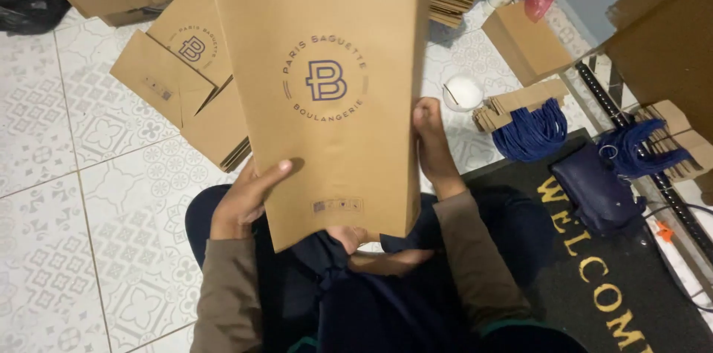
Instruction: Folding and preparing paper bags for packing snacks by opening them and shaping the base.
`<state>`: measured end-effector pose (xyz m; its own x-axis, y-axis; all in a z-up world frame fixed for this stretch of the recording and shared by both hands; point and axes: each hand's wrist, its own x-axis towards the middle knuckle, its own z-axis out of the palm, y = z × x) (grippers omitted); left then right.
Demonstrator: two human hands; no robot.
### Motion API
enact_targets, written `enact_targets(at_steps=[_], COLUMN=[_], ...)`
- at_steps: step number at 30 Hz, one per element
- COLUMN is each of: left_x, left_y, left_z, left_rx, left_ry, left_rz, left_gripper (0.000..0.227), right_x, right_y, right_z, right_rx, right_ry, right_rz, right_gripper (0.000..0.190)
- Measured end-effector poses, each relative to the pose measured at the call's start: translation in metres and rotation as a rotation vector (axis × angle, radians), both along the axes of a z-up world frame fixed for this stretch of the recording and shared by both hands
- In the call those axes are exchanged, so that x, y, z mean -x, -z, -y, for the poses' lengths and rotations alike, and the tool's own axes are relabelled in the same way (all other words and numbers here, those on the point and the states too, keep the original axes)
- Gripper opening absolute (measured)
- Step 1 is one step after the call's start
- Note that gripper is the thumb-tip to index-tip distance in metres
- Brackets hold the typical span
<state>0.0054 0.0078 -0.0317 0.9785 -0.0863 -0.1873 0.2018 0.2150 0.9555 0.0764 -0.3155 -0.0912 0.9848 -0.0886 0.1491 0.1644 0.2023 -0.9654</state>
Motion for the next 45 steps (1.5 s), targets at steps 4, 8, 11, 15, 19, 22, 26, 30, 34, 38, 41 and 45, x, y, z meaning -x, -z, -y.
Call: enact_targets(at_steps=[4,8,11,15,19,22,26,30,34,38,41,45], left_x=[-0.023,-0.028,-0.024,-0.026,-0.018,-0.029,-0.029,-0.029,-0.042,-0.056,-0.055,-0.049], left_y=[0.103,0.066,0.006,0.015,0.003,0.042,0.052,0.025,0.046,0.090,0.073,0.055], left_z=[-0.016,0.013,0.032,0.031,0.020,0.003,-0.006,-0.003,-0.008,-0.015,-0.004,0.004], left_rx=[0.416,0.505,0.543,0.607,0.415,0.443,0.542,0.544,0.202,0.153,0.138,0.208], left_ry=[0.040,-0.064,-0.189,-0.276,-0.171,-0.169,-0.329,-0.360,-0.319,-0.383,-0.358,-0.344], left_rz=[-0.242,-0.193,-0.133,-0.173,-0.078,-0.059,-0.103,-0.120,0.140,0.247,0.213,0.190], left_gripper=[0.055,0.053,0.063,0.069,0.066,0.066,0.070,0.061,0.046,0.054,0.036,0.029], right_x=[0.009,0.019,0.006,0.011,0.011,0.013,0.023,0.007,0.001,0.012,0.003,0.014], right_y=[-0.029,-0.052,-0.053,-0.072,-0.083,-0.092,-0.109,-0.093,-0.080,-0.089,-0.072,-0.111], right_z=[-0.032,-0.049,-0.044,-0.046,-0.047,-0.044,-0.042,-0.030,-0.017,-0.026,-0.023,-0.043], right_rx=[0.028,0.038,0.085,0.109,0.084,0.128,0.234,0.202,0.123,0.013,-0.025,-0.102], right_ry=[-0.119,-0.204,-0.309,-0.331,-0.368,-0.355,-0.276,-0.239,-0.140,-0.039,-0.004,-0.019], right_rz=[-0.042,-0.077,-0.052,-0.068,-0.091,-0.094,-0.085,-0.048,-0.071,-0.056,-0.122,-0.234], right_gripper=[0.036,0.046,0.040,0.044,0.047,0.046,0.054,0.045,0.035,0.074,0.070,0.034])
